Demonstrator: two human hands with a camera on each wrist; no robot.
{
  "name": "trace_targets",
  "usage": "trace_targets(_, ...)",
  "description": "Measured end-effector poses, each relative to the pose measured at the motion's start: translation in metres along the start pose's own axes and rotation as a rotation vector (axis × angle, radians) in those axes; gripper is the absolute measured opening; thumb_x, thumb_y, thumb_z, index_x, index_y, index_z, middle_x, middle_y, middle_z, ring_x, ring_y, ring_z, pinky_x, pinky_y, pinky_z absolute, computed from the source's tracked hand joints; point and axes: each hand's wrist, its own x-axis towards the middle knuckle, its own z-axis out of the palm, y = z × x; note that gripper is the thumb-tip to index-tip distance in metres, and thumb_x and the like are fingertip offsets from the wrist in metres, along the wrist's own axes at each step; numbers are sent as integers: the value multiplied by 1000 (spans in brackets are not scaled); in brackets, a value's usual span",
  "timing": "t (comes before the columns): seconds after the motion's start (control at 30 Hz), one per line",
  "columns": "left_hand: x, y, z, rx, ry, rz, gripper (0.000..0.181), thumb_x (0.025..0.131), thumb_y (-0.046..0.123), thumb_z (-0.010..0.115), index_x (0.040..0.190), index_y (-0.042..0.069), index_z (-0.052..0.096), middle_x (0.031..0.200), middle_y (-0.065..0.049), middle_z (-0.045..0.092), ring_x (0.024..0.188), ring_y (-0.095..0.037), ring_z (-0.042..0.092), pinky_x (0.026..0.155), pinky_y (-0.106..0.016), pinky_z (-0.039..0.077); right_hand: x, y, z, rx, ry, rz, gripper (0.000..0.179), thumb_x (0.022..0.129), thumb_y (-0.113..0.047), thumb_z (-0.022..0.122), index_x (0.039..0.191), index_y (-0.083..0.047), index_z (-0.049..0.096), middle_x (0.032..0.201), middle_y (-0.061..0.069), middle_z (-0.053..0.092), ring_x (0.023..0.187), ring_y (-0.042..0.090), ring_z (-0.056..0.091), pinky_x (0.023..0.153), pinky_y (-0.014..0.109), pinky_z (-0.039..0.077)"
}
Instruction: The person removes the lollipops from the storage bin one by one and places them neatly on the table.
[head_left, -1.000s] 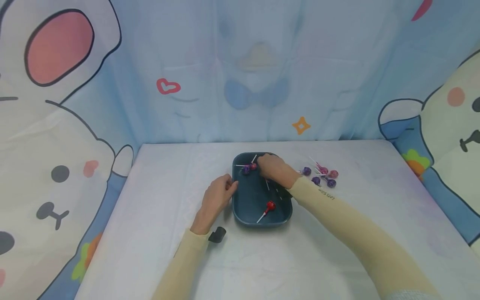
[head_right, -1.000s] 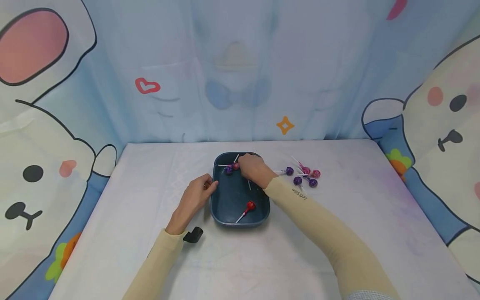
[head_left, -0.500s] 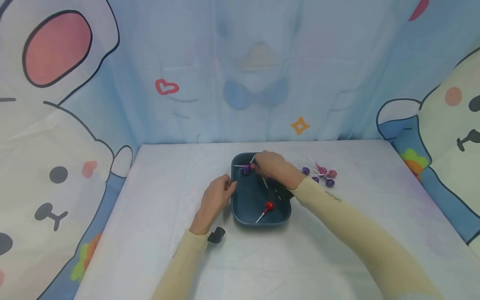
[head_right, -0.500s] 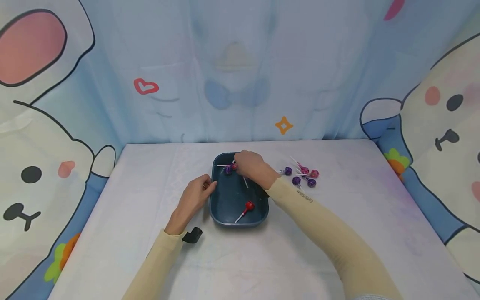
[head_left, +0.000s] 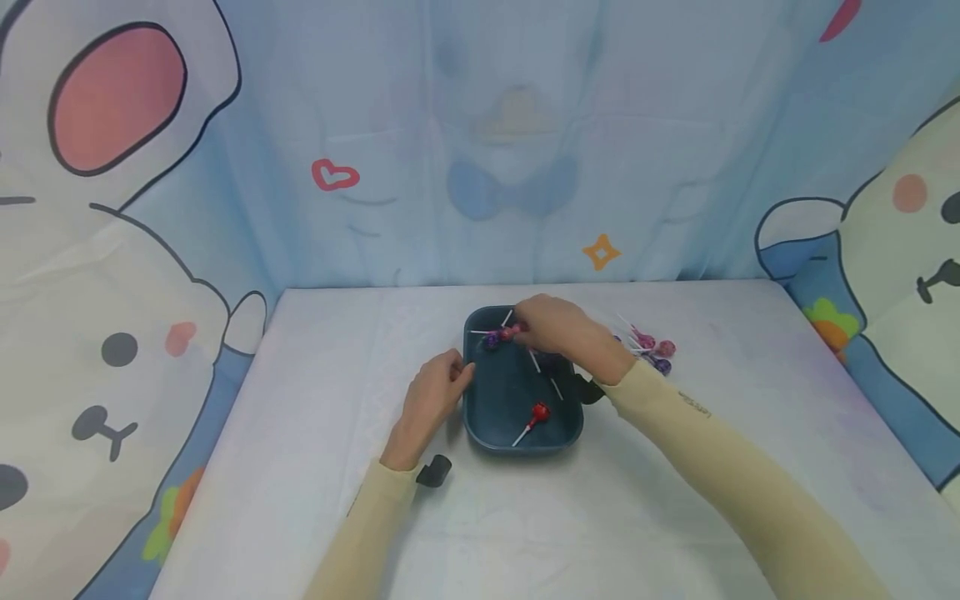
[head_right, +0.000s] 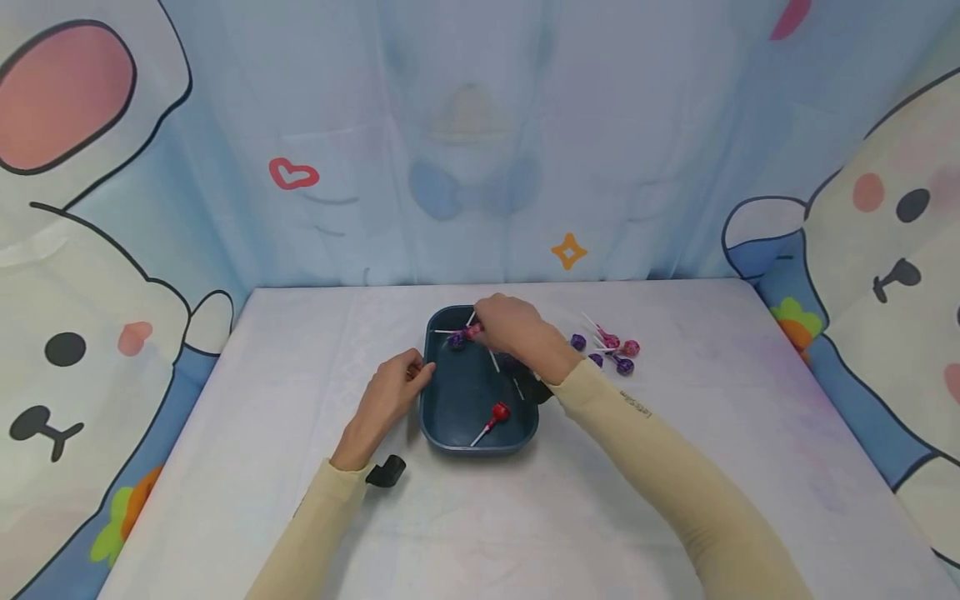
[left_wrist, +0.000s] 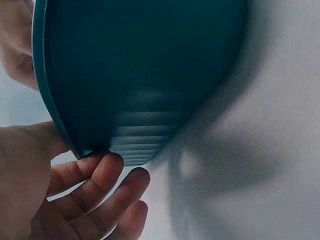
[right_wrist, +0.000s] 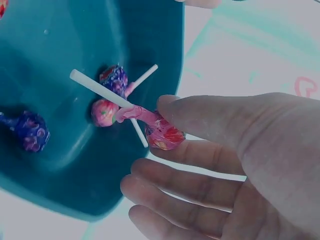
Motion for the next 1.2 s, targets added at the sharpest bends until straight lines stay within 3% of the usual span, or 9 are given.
trace_targets(0.37, 1, 1, 0, 0, 2, 7, 23, 91, 37, 51, 83, 16, 54, 71, 1, 55, 59, -12, 50, 50, -25, 38, -17, 35, -10, 39, 29, -4, 17, 86, -25, 62, 84, -9, 57, 72, 2, 55, 60, 15, 48, 52, 28, 36)
trace_targets(0.67, 0, 0, 0, -11, 3, 19, 24, 91, 37, 51, 83, 15, 55, 70, 1, 55, 59, -12, 49, 50, -25, 38, -24, 62, -17, 83, 7, 53, 25, 86, -26, 63, 98, -5, 62, 89, 7, 63, 71, 18, 54, 61, 32, 44)
trace_targets(1.0, 0, 2, -1, 4, 3, 5, 24, 91, 38, 51, 81, 16, 54, 70, 1, 55, 58, -12, 49, 49, -25, 38, -23, 100, -10, 103, -15, 134, 30, 85, -27, 63, 103, -3, 63, 93, 10, 64, 76, 21, 56, 69, 38, 49)
trace_targets(1.2, 0, 2, 0, 4, 4, 0, 24, 91, 38, 51, 81, 16, 54, 69, 1, 54, 58, -12, 49, 49, -25, 38, -23, 116, -2, 125, -33, 162, 29, 86, -27, 63, 102, -3, 63, 93, 11, 62, 77, 22, 54, 66, 36, 48)
